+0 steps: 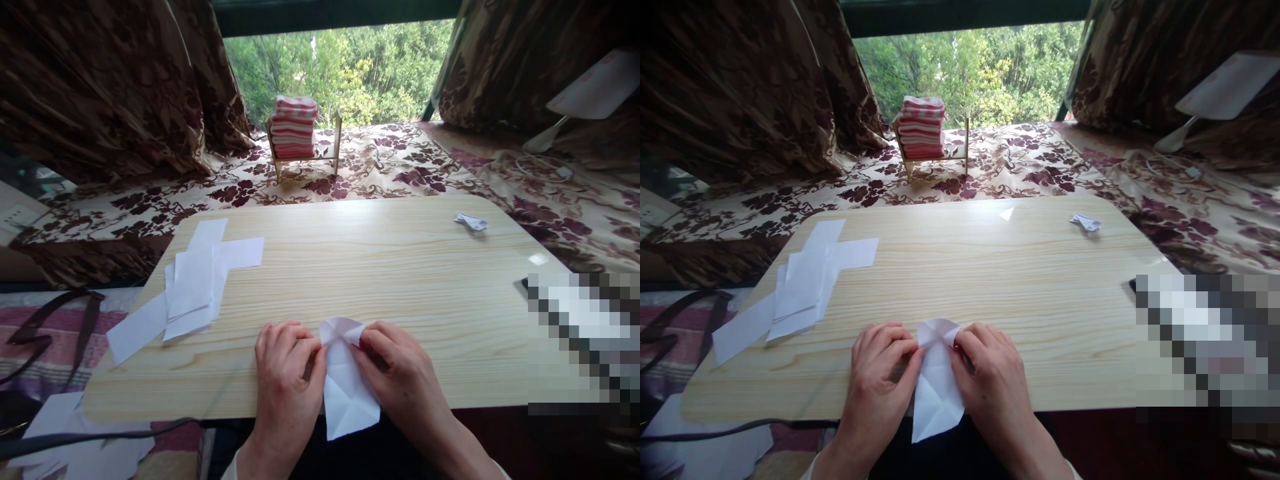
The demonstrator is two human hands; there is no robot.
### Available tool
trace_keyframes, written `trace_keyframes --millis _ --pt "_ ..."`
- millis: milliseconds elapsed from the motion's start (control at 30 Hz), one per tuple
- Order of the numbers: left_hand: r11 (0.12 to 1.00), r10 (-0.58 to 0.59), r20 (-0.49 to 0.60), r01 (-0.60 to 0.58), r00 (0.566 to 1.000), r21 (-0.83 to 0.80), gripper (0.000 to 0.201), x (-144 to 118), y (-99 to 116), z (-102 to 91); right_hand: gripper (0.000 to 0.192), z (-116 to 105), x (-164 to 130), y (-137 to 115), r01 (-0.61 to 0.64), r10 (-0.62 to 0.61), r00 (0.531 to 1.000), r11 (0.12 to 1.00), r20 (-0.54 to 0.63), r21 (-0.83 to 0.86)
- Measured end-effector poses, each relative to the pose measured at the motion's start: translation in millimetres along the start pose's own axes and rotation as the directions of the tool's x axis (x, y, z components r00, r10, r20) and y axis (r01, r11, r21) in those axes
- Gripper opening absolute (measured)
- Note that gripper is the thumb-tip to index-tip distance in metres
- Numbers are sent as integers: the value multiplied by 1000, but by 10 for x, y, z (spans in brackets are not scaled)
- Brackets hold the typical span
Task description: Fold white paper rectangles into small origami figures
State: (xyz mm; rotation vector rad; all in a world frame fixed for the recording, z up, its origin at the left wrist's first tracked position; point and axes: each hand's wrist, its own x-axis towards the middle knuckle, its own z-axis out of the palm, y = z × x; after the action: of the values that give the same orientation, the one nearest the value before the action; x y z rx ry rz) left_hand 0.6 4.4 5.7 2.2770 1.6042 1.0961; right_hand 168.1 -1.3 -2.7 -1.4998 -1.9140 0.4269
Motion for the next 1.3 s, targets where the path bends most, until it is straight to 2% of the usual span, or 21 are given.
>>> trace_keyframes --millis 367,633,967,1300 --pt "998 63 6 -63 998 -28 19 -26 4 20 17 8 -9 21 37 -37 999 999 12 19" --pt "991 133 98 -130 986 -36 23 -22 -28 1 17 -15 6 59 123 -127 989 991 72 59" --pt "965 258 142 -262 955 5 22 -20 -32 -34 13 -130 71 51 218 -224 957 975 183 54" --pt "963 255 163 -266 953 48 22 -67 -30 -22 14 -186 52 44 344 -338 916 939 215 7"
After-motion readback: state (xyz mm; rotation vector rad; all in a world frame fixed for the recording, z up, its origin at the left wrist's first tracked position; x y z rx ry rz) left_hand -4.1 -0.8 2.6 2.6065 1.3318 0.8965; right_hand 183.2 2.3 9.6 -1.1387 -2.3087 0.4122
